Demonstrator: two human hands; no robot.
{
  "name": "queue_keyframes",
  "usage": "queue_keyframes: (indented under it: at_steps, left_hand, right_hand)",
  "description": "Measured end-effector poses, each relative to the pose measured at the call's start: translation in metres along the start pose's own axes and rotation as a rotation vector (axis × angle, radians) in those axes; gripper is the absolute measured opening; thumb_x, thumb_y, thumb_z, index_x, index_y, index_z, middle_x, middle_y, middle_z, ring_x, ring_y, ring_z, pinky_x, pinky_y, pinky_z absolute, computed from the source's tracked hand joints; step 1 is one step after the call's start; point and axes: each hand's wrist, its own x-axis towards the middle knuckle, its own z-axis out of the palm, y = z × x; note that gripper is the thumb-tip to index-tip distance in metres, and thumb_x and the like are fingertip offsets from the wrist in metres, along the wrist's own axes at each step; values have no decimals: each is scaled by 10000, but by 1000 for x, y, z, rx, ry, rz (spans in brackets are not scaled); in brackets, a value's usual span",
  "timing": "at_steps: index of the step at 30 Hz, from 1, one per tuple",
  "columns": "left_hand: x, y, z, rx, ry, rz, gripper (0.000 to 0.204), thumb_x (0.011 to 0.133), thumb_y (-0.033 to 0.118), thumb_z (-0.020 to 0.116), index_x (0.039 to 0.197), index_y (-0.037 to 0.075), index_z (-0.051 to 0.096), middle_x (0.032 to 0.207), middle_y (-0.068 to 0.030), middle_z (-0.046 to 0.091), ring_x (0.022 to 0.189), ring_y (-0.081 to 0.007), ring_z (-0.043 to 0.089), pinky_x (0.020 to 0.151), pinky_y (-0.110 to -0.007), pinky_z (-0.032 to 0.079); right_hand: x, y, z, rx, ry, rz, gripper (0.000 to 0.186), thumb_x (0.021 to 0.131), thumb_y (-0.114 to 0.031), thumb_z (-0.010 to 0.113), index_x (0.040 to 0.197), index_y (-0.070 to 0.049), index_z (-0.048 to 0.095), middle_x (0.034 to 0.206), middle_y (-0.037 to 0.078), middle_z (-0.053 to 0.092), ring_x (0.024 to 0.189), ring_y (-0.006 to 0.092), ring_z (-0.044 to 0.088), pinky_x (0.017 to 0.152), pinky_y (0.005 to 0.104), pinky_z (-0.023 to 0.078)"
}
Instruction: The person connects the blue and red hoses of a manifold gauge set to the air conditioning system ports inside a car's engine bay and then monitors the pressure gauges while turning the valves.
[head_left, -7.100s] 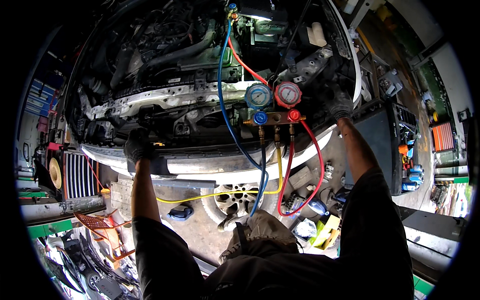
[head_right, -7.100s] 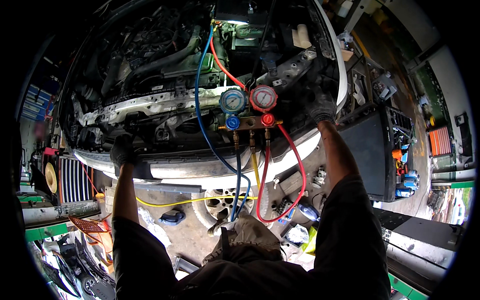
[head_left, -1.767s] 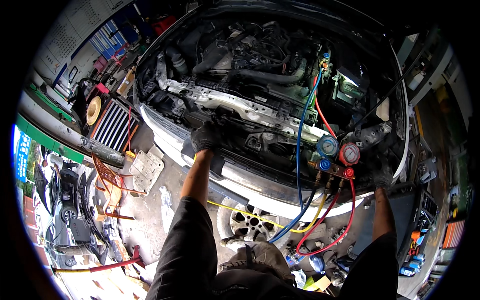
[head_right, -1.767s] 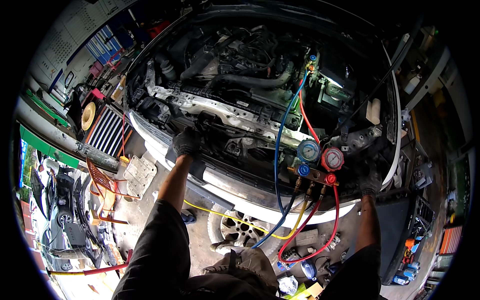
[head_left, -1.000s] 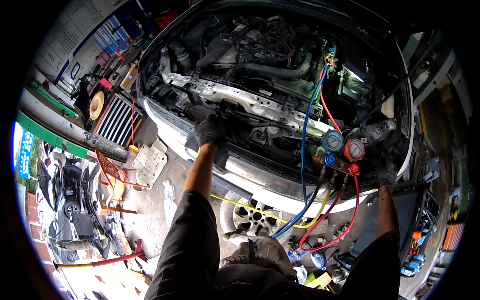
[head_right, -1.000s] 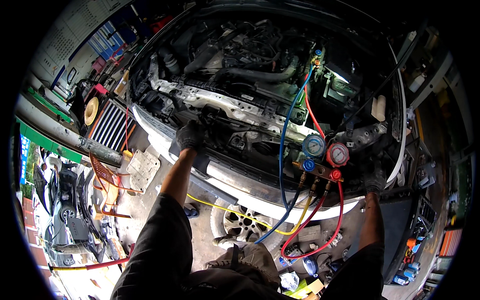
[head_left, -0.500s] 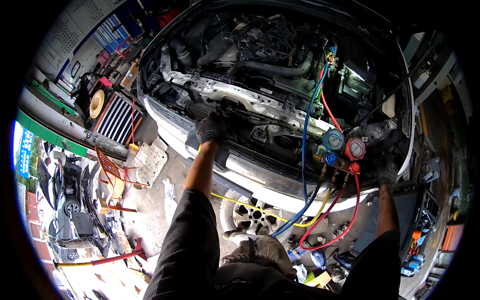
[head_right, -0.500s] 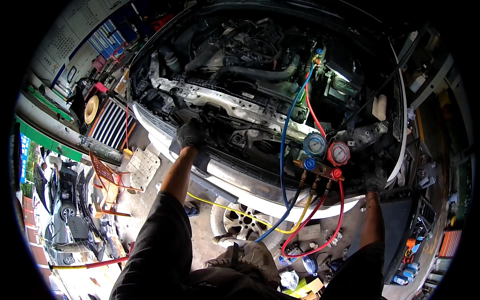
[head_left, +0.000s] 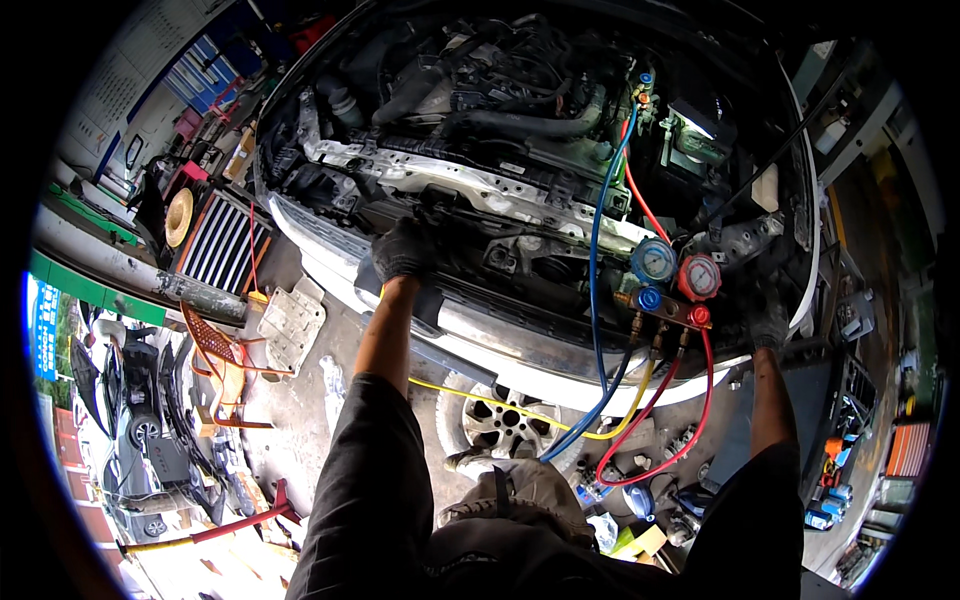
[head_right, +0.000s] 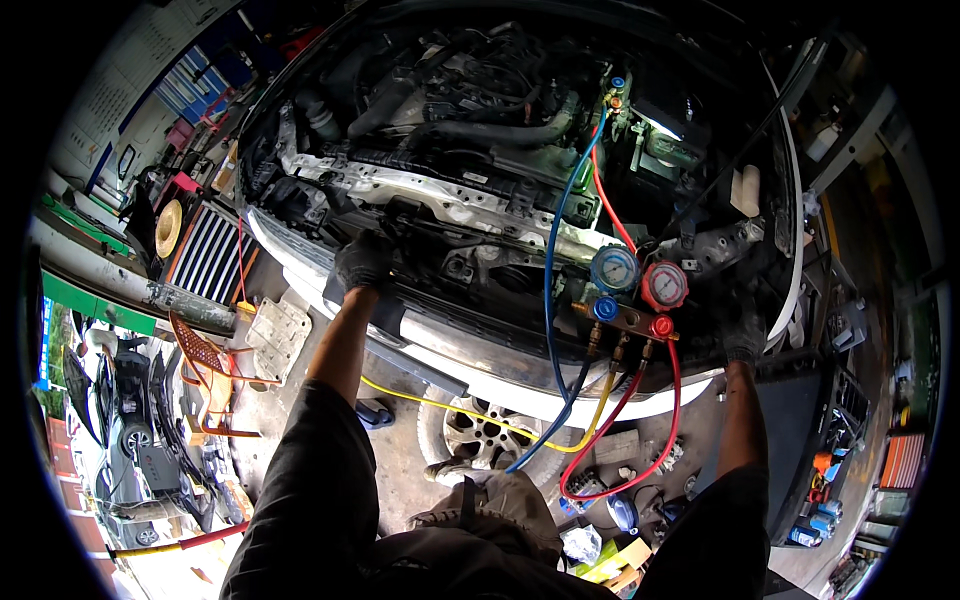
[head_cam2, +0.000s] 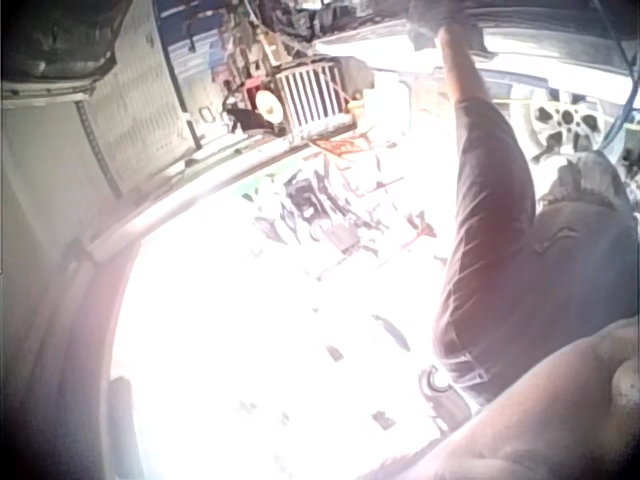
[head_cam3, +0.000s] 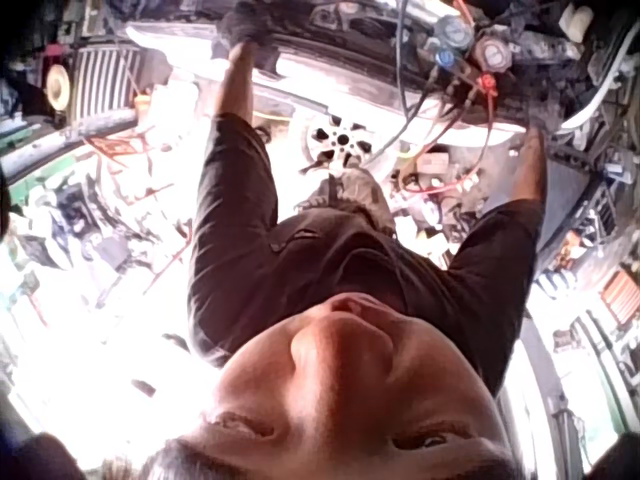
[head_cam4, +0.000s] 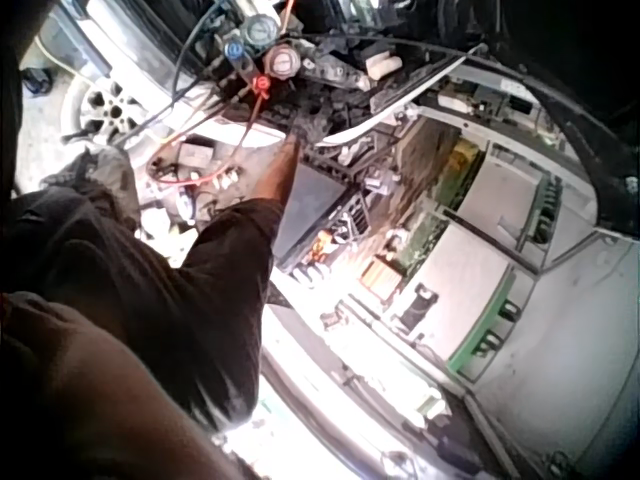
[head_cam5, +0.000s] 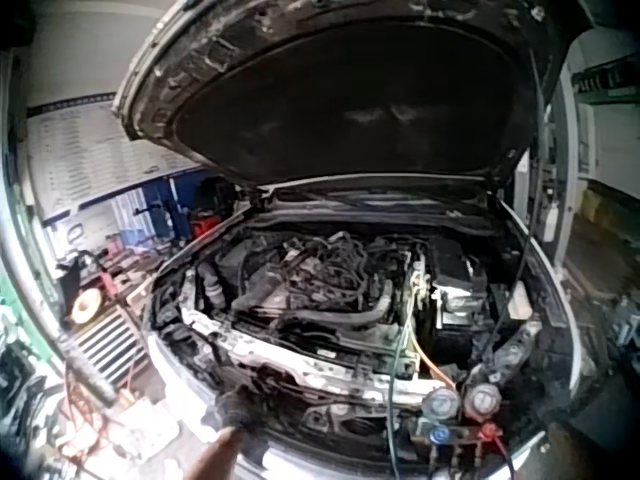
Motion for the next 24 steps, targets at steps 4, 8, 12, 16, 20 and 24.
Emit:
queue_keyframes:
  at_steps: [4, 8, 12, 16, 20, 24]
  left_hand:
    - [6, -21, 17, 25, 25, 28, 351, 839, 400, 440, 877, 105, 627, 868, -183, 645, 805, -373, 626, 721, -478, 489]
    - [2, -5, 5, -11, 6, 13, 357, 833, 409, 439, 881, 102, 615, 850, -183, 645, 803, -394, 621, 702, -495, 489]
    - [1, -2, 3, 9, 16, 0, 353, 835, 397, 433, 898, 97, 609, 838, -198, 643, 797, -407, 618, 706, -505, 484]
    - [1, -5, 4, 16, 24, 44, 353, 836, 394, 430, 907, 97, 607, 833, -201, 642, 790, -409, 618, 706, -509, 480]
    - [-1, -7, 2, 6, 18, 39, 351, 837, 391, 429, 905, 97, 608, 837, -201, 641, 796, -407, 616, 709, -508, 478]
    - [-3, -4, -1, -17, 38, 60, 350, 833, 391, 432, 904, 99, 612, 851, -196, 642, 811, -406, 615, 719, -506, 477]
  right_hand:
    - [3, 12, 12, 36, 36, -89, 451, 744, -272, 689, 1160, -136, 580, 1157, 118, 594, 1102, 310, 537, 928, 383, 418]
    - [4, 15, 8, 8, 35, -58, 462, 740, -326, 679, 1160, -163, 577, 1148, 126, 591, 1080, 328, 541, 891, 404, 432]
    - [5, 21, 13, -15, 57, -48, 447, 744, -351, 661, 1155, -196, 579, 1113, 138, 601, 1035, 349, 555, 844, 428, 446]
    - [3, 23, 15, -70, 103, -57, 454, 733, -350, 664, 1155, -206, 575, 1078, 142, 614, 1004, 358, 565, 822, 444, 449]
    - [1, -2, 3, -83, 33, 28, 457, 726, -348, 661, 1155, -218, 572, 1085, 142, 609, 1003, 365, 560, 819, 455, 448]
    - [1, -6, 0, -131, 27, 82, 458, 723, -356, 657, 1156, -237, 570, 1083, 143, 609, 1000, 367, 561, 818, 455, 450]
